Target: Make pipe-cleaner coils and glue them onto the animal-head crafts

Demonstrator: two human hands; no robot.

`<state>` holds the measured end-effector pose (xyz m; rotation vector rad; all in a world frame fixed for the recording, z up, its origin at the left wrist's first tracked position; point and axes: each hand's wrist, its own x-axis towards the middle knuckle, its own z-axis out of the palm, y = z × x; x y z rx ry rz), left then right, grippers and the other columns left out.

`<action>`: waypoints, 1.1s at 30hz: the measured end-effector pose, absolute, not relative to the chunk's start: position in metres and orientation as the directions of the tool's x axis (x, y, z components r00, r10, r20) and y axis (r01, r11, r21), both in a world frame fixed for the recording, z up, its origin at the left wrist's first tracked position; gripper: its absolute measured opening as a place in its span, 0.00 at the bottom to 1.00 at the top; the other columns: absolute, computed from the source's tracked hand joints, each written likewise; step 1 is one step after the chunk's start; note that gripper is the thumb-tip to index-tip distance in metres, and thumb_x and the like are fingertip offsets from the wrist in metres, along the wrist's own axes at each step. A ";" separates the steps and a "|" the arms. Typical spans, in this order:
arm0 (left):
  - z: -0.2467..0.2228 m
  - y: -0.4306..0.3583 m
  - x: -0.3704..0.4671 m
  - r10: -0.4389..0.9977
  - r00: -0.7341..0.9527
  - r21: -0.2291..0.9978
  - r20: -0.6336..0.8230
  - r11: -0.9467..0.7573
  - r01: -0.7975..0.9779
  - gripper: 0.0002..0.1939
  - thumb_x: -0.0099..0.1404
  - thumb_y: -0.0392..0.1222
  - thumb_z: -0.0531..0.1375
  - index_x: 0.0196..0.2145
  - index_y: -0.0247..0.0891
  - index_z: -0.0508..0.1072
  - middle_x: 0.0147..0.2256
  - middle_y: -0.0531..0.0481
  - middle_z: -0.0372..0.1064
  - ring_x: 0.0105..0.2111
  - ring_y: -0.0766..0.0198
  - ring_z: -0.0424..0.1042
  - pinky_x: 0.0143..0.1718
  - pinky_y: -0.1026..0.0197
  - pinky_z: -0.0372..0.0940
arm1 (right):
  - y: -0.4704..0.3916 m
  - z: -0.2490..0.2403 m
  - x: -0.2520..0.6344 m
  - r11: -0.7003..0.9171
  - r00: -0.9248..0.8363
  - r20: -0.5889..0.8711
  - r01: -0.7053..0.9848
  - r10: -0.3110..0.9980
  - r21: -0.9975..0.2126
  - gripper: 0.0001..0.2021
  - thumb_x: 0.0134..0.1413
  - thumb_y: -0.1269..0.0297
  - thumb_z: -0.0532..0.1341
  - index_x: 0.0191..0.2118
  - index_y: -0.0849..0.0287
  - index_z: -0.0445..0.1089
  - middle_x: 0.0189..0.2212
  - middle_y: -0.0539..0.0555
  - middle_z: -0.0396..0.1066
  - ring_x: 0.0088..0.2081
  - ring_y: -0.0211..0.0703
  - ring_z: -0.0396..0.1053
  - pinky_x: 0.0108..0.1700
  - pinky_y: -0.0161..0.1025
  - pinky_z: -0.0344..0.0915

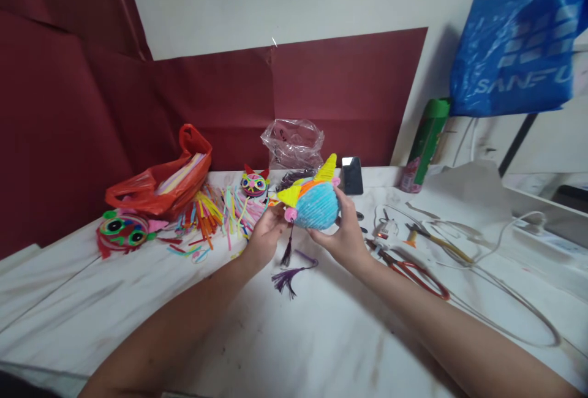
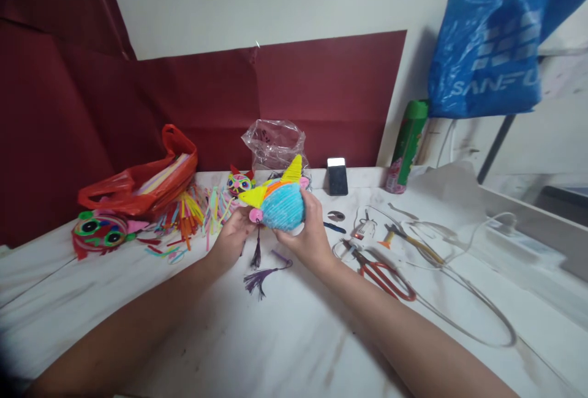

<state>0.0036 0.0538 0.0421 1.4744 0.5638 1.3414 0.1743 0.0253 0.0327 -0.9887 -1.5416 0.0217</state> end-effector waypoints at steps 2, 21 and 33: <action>0.040 0.055 0.005 0.848 0.283 0.881 0.448 -0.365 -0.301 0.11 0.53 0.43 0.62 0.33 0.40 0.66 0.37 0.51 0.67 0.39 0.64 0.67 0.44 0.59 0.62 | 0.024 0.033 0.176 0.623 0.104 0.816 0.593 0.569 -0.510 0.42 0.40 0.62 0.66 0.61 0.52 0.44 0.56 0.62 0.51 0.57 0.57 0.53 0.51 0.55 0.62; 0.036 0.047 0.009 0.899 0.278 0.941 0.338 -0.327 -0.085 0.07 0.55 0.41 0.59 0.29 0.36 0.66 0.26 0.55 0.64 0.28 0.69 0.63 0.34 0.64 0.59 | 0.032 0.017 0.175 0.567 0.156 0.793 0.619 0.589 -0.543 0.42 0.41 0.62 0.66 0.61 0.55 0.43 0.55 0.62 0.53 0.56 0.55 0.54 0.51 0.53 0.62; 0.035 0.048 0.008 0.912 0.279 0.953 0.301 -0.298 -0.056 0.07 0.53 0.40 0.59 0.26 0.37 0.63 0.23 0.56 0.62 0.28 0.68 0.64 0.33 0.64 0.59 | 0.034 0.018 0.176 0.548 0.151 0.832 0.688 0.534 -0.476 0.42 0.39 0.62 0.66 0.60 0.58 0.46 0.52 0.61 0.56 0.55 0.55 0.55 0.55 0.55 0.56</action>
